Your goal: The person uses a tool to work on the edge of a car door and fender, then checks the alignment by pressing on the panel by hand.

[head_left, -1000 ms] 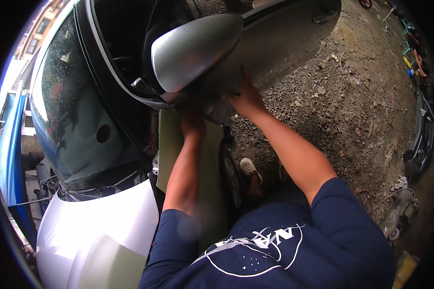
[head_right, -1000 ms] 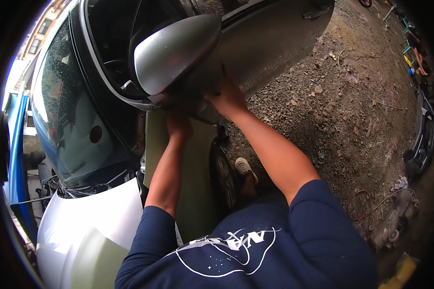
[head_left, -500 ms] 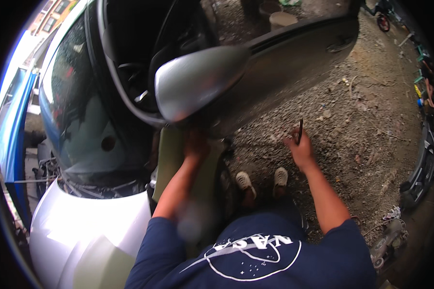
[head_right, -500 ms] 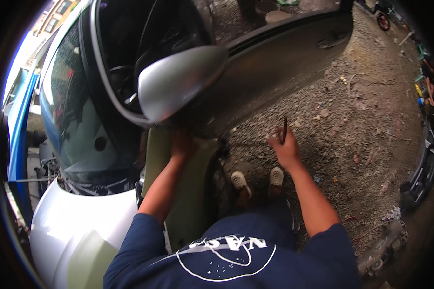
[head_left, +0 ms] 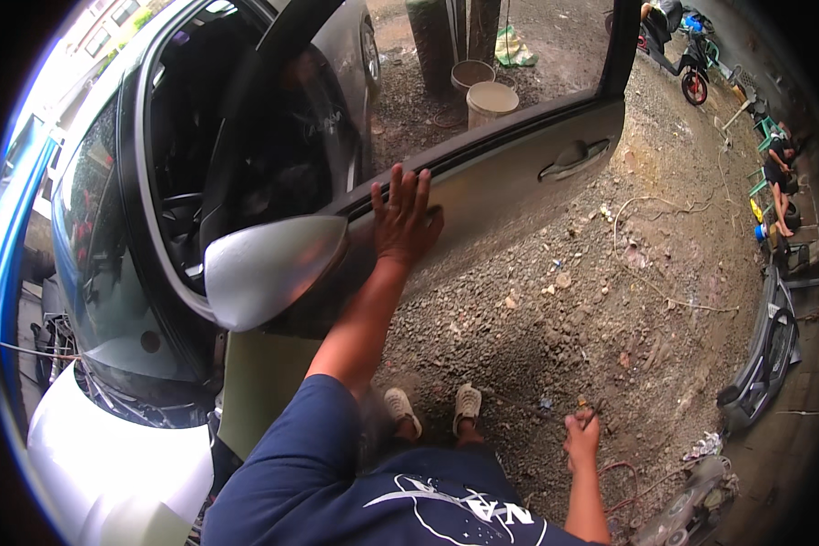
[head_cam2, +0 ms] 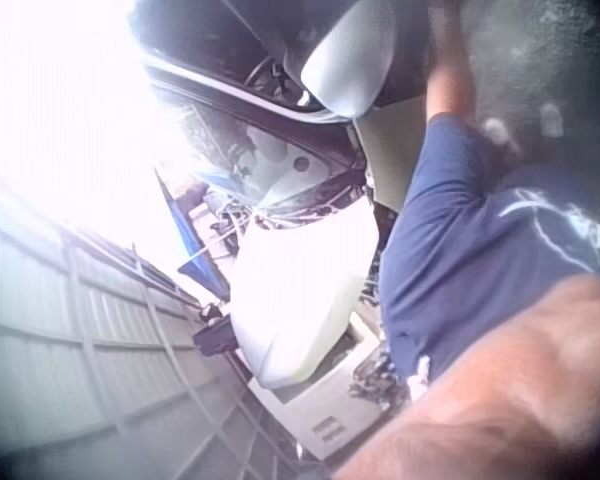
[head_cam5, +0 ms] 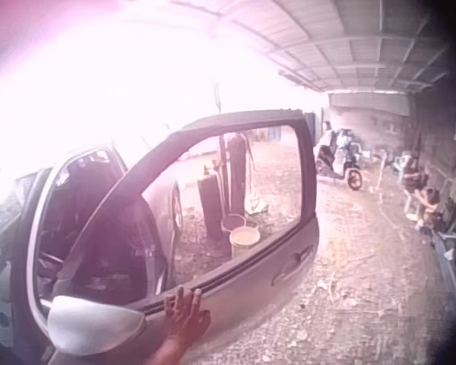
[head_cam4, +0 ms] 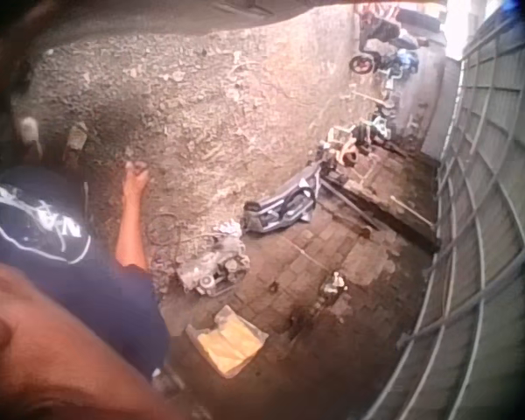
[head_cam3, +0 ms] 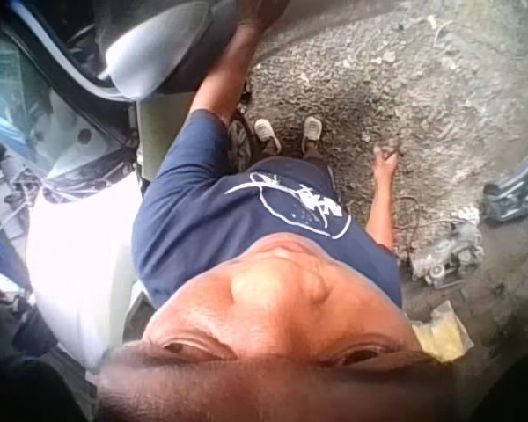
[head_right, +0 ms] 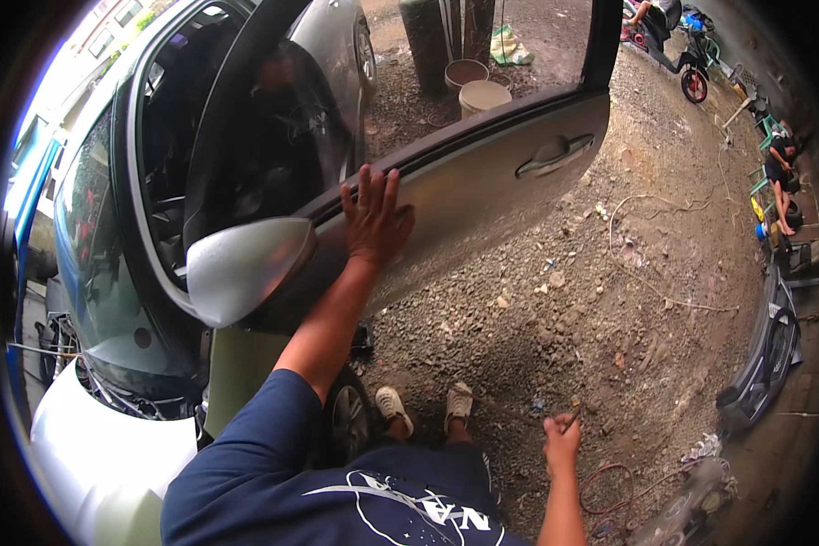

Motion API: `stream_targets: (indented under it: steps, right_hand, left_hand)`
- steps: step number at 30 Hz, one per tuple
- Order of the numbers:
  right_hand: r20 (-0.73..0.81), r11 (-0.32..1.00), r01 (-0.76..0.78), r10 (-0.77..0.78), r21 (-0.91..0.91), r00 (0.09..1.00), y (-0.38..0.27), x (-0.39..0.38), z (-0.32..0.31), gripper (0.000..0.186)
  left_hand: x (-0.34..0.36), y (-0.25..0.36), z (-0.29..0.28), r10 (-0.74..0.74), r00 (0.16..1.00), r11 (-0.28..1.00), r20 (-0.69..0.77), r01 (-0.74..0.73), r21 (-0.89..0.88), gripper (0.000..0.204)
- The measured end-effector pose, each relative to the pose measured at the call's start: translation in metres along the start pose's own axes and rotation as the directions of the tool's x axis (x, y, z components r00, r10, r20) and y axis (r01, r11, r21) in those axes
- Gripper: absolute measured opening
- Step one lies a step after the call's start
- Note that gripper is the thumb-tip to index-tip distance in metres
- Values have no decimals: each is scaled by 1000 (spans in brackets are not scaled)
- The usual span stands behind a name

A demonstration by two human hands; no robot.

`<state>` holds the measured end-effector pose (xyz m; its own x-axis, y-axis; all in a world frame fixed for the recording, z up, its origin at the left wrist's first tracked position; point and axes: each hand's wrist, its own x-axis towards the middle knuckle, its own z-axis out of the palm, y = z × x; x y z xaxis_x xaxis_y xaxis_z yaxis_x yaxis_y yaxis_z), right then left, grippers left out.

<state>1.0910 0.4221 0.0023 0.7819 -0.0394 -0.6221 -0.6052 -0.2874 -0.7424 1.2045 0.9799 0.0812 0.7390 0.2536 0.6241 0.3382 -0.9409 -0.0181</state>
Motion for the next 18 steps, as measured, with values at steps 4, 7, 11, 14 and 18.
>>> stream_targets:
  steps: [4, 7, 11, 14, 18]
  right_hand:
    - [-53, 991, -80, 86, 106, 995, 11, 14, -27, 27]
    - [-23, 996, -75, 76, 49, 997, 2, 32, -26, 28]
    - [28, 997, -34, 36, -67, 999, -34, 57, -8, 28]
    - [37, 998, 7, -5, -60, 999, -45, 77, 5, 29]
    - [17, 995, 20, -19, -93, 1000, -42, 79, 24, 27]
  left_hand:
    - [3, 7, 30, 0, 997, 987, -81, 13, 158, 77]
    - [14, 1, 38, -24, 997, 977, -76, 40, 211, 75]
    - [33, -16, 53, -81, 994, 966, -80, 98, 240, 73]
    - [51, -38, 66, -134, 983, 950, -127, 163, 265, 76]
    - [67, -102, 90, -204, 965, 940, -165, 240, 240, 80]
